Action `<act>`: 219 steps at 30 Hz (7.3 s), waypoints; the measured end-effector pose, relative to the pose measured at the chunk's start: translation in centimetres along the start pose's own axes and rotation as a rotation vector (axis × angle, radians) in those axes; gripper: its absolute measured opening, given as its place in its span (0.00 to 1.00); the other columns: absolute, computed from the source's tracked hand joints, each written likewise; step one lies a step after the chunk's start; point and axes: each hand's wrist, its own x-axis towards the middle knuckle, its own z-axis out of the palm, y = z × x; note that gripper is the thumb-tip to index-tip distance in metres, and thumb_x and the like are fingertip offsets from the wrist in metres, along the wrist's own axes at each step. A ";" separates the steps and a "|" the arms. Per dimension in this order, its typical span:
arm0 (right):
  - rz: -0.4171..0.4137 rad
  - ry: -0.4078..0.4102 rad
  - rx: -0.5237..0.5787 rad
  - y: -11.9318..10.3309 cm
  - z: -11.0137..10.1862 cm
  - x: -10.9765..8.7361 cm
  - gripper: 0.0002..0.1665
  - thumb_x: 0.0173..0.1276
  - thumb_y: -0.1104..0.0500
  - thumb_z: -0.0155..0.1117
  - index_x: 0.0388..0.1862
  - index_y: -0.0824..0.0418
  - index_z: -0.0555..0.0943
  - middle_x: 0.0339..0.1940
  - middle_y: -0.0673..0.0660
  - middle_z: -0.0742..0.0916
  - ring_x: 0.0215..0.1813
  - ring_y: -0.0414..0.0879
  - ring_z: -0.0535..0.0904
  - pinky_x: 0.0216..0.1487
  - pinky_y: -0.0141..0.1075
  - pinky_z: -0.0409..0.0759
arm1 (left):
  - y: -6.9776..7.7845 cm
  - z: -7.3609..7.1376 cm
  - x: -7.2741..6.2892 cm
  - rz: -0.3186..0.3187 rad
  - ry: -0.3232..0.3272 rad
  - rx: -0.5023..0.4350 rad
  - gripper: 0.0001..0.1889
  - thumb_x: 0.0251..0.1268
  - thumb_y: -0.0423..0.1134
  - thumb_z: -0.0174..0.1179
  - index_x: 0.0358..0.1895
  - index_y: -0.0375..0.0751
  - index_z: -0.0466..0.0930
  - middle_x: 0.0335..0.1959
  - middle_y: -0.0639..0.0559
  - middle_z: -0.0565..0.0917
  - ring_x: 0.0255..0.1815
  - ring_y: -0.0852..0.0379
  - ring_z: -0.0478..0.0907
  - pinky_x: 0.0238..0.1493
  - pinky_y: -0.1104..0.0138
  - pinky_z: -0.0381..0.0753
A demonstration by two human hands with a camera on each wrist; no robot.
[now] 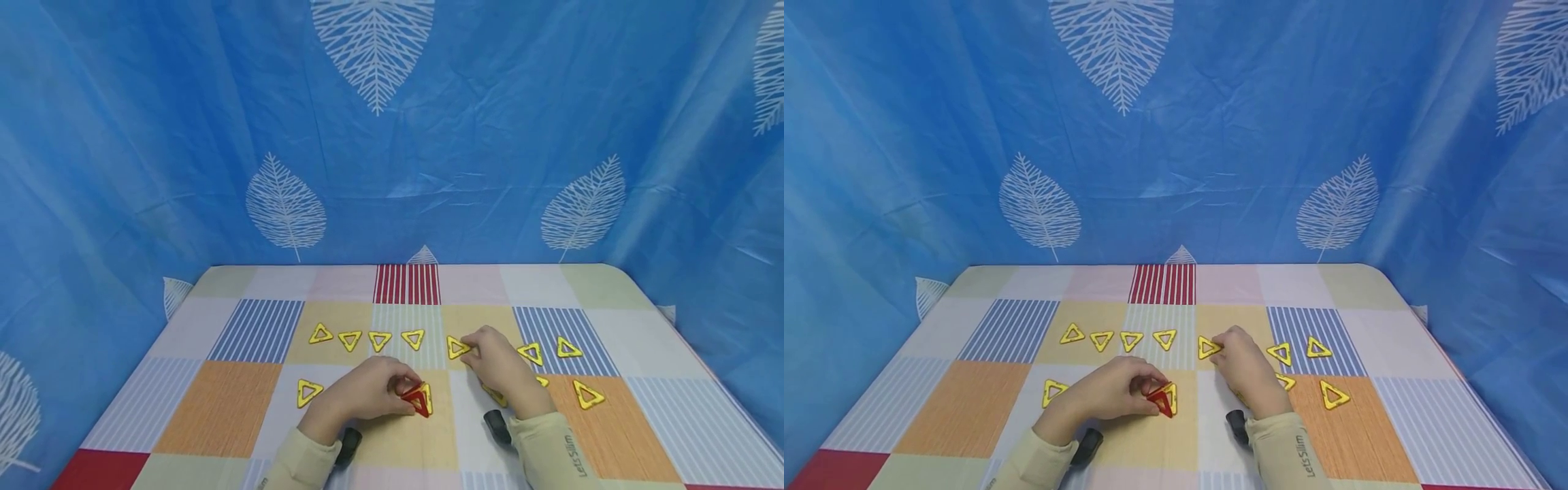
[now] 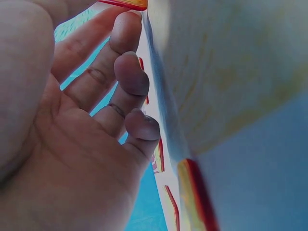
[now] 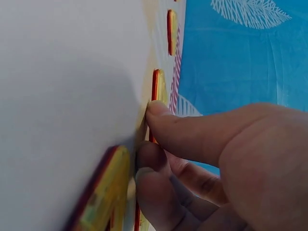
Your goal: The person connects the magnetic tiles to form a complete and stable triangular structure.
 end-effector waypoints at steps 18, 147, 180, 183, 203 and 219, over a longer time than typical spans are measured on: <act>0.050 0.051 0.094 0.2 -0.3 -0.2 0.14 0.65 0.62 0.73 0.49 0.64 0.86 0.43 0.58 0.84 0.36 0.46 0.79 0.33 0.39 0.80 | 0.1 -0.2 -0.2 0.006 0.000 -0.021 0.17 0.53 0.39 0.78 0.47 0.44 0.88 0.27 0.62 0.78 0.30 0.65 0.72 0.35 0.70 0.74; -0.116 0.018 0.131 -0.5 1.2 -1.3 0.31 0.61 0.59 0.77 0.62 0.67 0.81 0.53 0.57 0.85 0.52 0.49 0.80 0.56 0.50 0.78 | -5.2 -6.4 -5.5 -0.167 0.024 -0.065 0.21 0.38 0.36 0.84 0.39 0.49 0.86 0.39 0.59 0.79 0.43 0.55 0.74 0.53 0.55 0.74; 0.269 0.019 0.228 3.5 -3.0 -2.4 0.33 0.60 0.62 0.77 0.65 0.64 0.79 0.52 0.63 0.83 0.50 0.56 0.77 0.46 0.50 0.80 | -0.5 -1.4 -1.0 0.019 -0.053 -0.105 0.20 0.49 0.35 0.79 0.46 0.40 0.84 0.28 0.56 0.80 0.27 0.67 0.72 0.32 0.70 0.75; 0.277 0.025 0.221 3.7 -2.8 -2.3 0.32 0.60 0.63 0.77 0.64 0.65 0.79 0.52 0.62 0.84 0.49 0.55 0.78 0.48 0.50 0.80 | -0.3 -1.2 -1.0 0.023 -0.062 -0.094 0.19 0.49 0.35 0.79 0.46 0.41 0.84 0.27 0.57 0.79 0.26 0.67 0.71 0.32 0.71 0.75; 0.201 0.072 0.089 4.5 -2.1 -2.0 0.20 0.65 0.66 0.72 0.56 0.69 0.84 0.45 0.60 0.83 0.43 0.52 0.75 0.44 0.47 0.78 | -0.4 -1.1 -1.2 -0.049 -0.077 -0.070 0.22 0.48 0.39 0.81 0.48 0.44 0.85 0.27 0.60 0.78 0.27 0.65 0.71 0.32 0.70 0.74; 0.196 0.075 0.127 4.1 -2.5 -2.1 0.17 0.67 0.63 0.71 0.54 0.66 0.85 0.40 0.57 0.84 0.38 0.50 0.75 0.34 0.40 0.75 | -0.3 -1.2 -1.2 -0.081 -0.076 -0.078 0.21 0.47 0.39 0.81 0.47 0.45 0.85 0.28 0.58 0.78 0.28 0.65 0.71 0.32 0.69 0.73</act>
